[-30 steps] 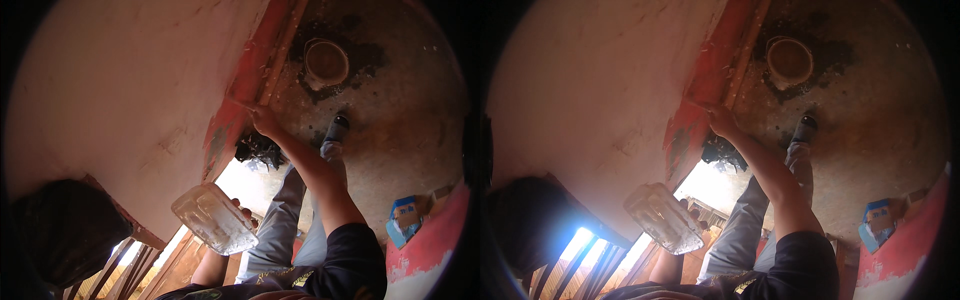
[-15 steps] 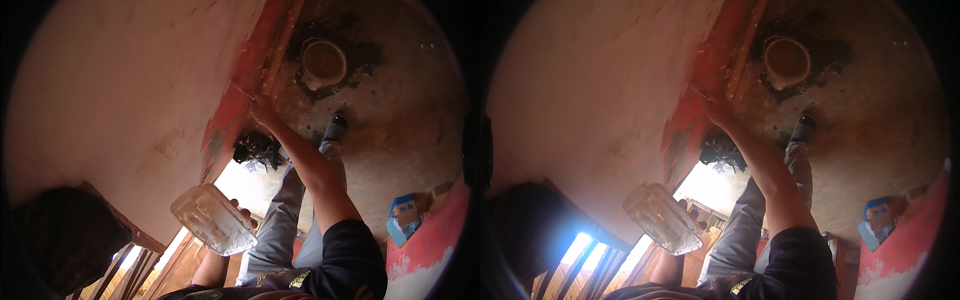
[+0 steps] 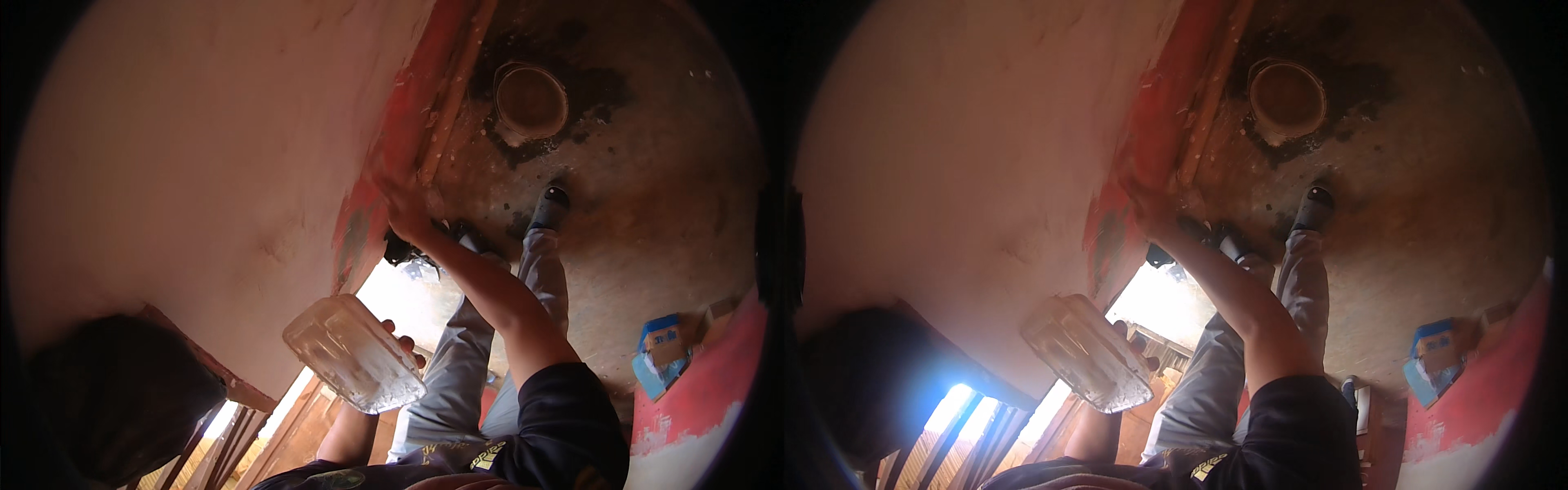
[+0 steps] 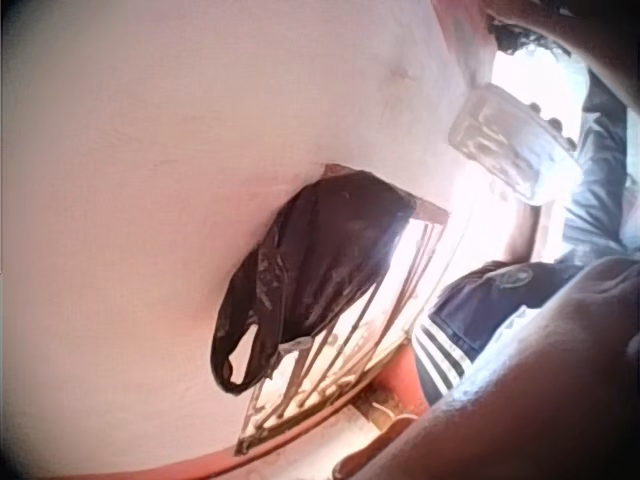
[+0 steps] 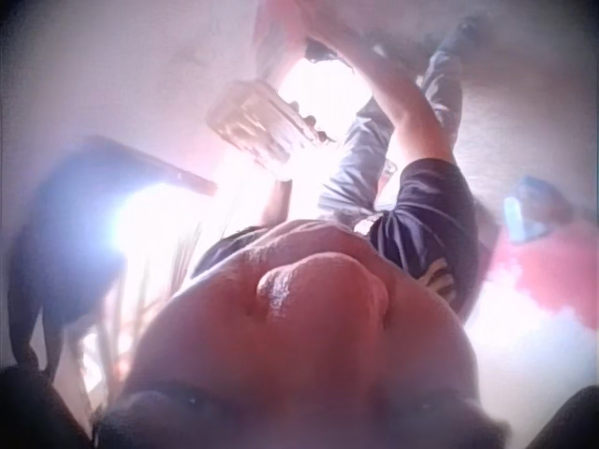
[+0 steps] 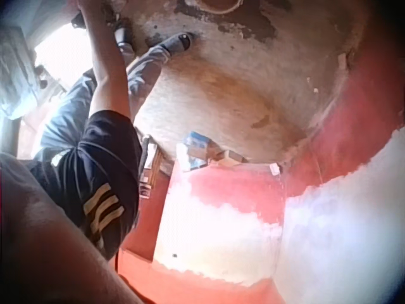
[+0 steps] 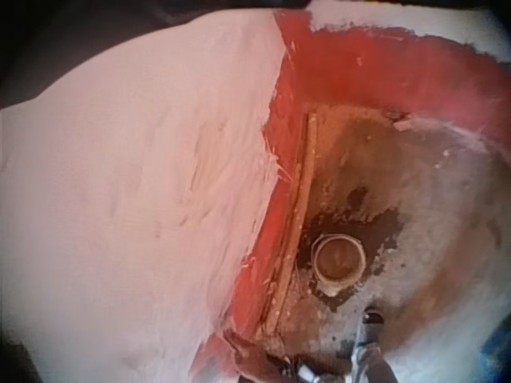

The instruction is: The person applies plaster to a corner of the wall using a putty knife and a plastic container.

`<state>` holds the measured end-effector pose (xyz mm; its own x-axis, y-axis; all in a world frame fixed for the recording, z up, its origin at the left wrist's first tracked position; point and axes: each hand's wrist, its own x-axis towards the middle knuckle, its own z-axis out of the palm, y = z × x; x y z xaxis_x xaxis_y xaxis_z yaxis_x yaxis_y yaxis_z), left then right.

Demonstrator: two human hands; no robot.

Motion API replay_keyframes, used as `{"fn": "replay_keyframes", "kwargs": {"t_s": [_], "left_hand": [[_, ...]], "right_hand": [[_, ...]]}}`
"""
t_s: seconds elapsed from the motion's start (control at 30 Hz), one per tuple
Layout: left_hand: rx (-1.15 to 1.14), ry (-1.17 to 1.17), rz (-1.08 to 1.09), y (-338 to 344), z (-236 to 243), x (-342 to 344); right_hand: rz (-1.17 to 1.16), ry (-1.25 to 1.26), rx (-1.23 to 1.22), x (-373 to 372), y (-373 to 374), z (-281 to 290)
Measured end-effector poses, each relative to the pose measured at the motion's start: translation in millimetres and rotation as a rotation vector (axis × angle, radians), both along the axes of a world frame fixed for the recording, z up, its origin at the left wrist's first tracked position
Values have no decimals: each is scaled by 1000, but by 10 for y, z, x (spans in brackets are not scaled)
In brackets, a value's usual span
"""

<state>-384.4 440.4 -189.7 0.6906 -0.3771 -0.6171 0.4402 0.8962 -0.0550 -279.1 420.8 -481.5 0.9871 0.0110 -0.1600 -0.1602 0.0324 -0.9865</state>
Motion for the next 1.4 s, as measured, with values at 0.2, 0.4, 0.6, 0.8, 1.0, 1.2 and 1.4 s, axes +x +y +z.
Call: {"fn": "replay_keyframes", "kwargs": {"t_s": [0.2,0.4,0.6,0.8,1.0,1.2,1.4], "left_hand": [[95,29,-137,-35,48,96],[237,-145,-97,-61,-129,94],[301,-158,-99,-255,-16,225],[167,-127,-139,-312,104,309],[212,-54,-87,-232,51,230],[84,17,-49,-172,59,172],[-57,36,-40,-82,115,123]], "right_hand": [[-329,197,-21,1029,-1203,-784],[-593,43,91,2440,-2271,-822],[-466,-280,365,1684,-1348,-620],[48,-11,117,-248,-367,47],[-344,191,-29,1192,-1473,-785],[-250,155,-19,875,-631,-502],[317,443,31,-986,369,243]]}}
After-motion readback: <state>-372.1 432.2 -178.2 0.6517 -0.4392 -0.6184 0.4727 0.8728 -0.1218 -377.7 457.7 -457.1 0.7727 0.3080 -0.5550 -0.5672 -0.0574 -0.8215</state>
